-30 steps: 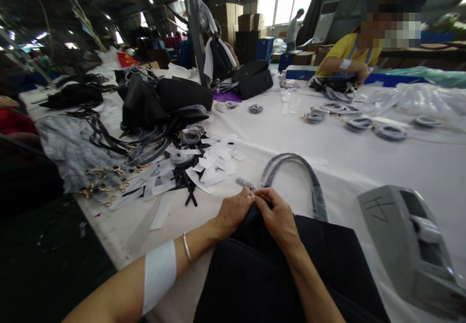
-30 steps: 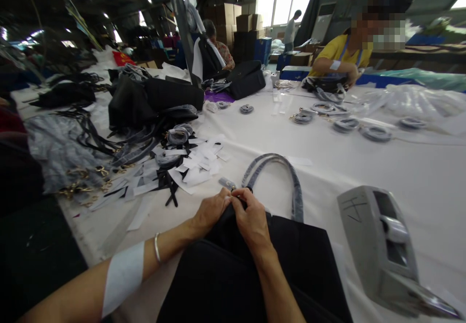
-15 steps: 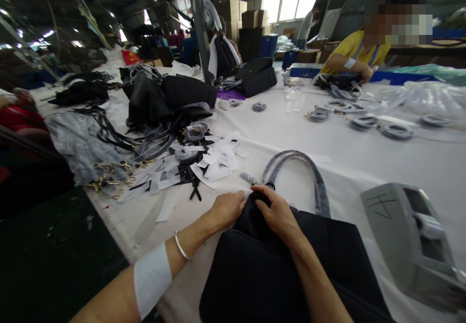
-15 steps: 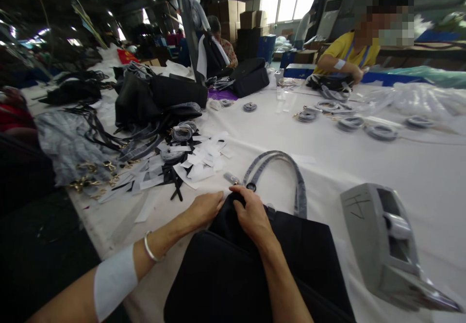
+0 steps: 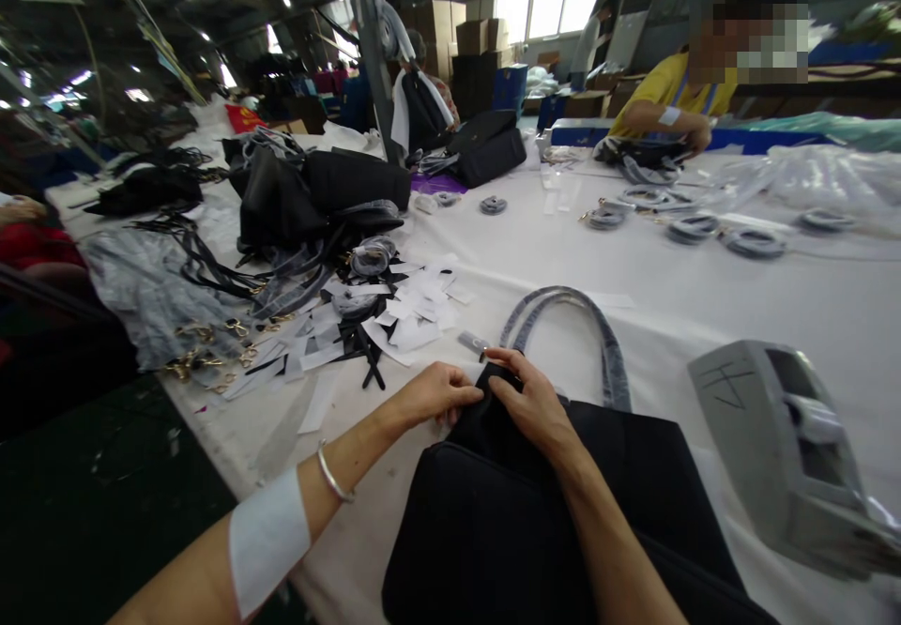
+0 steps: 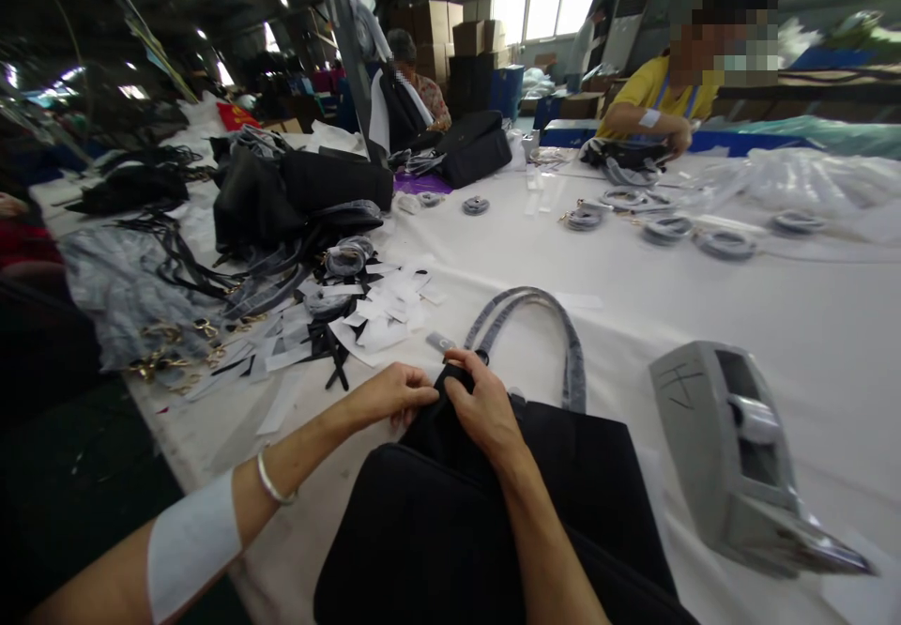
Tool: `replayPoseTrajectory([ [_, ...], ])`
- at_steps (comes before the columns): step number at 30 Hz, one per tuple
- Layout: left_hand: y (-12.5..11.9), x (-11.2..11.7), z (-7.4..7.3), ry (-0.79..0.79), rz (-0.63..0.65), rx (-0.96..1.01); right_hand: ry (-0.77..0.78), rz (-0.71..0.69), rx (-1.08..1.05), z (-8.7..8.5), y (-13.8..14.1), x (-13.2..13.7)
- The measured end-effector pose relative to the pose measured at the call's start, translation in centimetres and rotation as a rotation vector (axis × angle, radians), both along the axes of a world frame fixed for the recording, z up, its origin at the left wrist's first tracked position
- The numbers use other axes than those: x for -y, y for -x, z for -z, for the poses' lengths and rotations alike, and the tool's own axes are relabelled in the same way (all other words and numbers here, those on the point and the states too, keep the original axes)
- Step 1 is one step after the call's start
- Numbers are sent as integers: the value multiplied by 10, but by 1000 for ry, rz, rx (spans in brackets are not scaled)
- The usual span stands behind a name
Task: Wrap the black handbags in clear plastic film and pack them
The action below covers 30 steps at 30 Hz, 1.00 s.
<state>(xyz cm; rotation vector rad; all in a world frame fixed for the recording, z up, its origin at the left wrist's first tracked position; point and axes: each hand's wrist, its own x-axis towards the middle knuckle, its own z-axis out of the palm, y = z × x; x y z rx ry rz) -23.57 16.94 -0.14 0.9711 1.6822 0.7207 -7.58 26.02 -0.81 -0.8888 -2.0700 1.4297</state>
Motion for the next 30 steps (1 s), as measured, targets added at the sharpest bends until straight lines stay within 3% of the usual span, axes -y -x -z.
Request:
replayPoseTrajectory([
  [4,0,-6,4,1,23,-139,-175,15,-33,4,2,2],
  [8,-13,2,6,-83,-124,-393,-446,148,-160,4,-3,6],
  [10,-18,8,7,-127,-167,-481,-504,123,-182,3,-6,8],
  [14,-20,13,9,-280,-159,-643,-497,37,-127,2,-5,9],
  [18,-14,14,7,-263,-229,-443,-491,118,-110,4,-2,8],
  [21,-17,16,-3,-242,-264,-362,-488,148,-147,5,-2,7],
  [26,-33,18,-19,-451,-218,-552,-473,178,-190,1,-3,9],
  [28,-33,12,-16,-461,-166,-557,-468,176,-210,-1,-3,11],
  [30,-28,2,-6,-369,-112,-509,-458,134,-200,-2,-2,12],
])
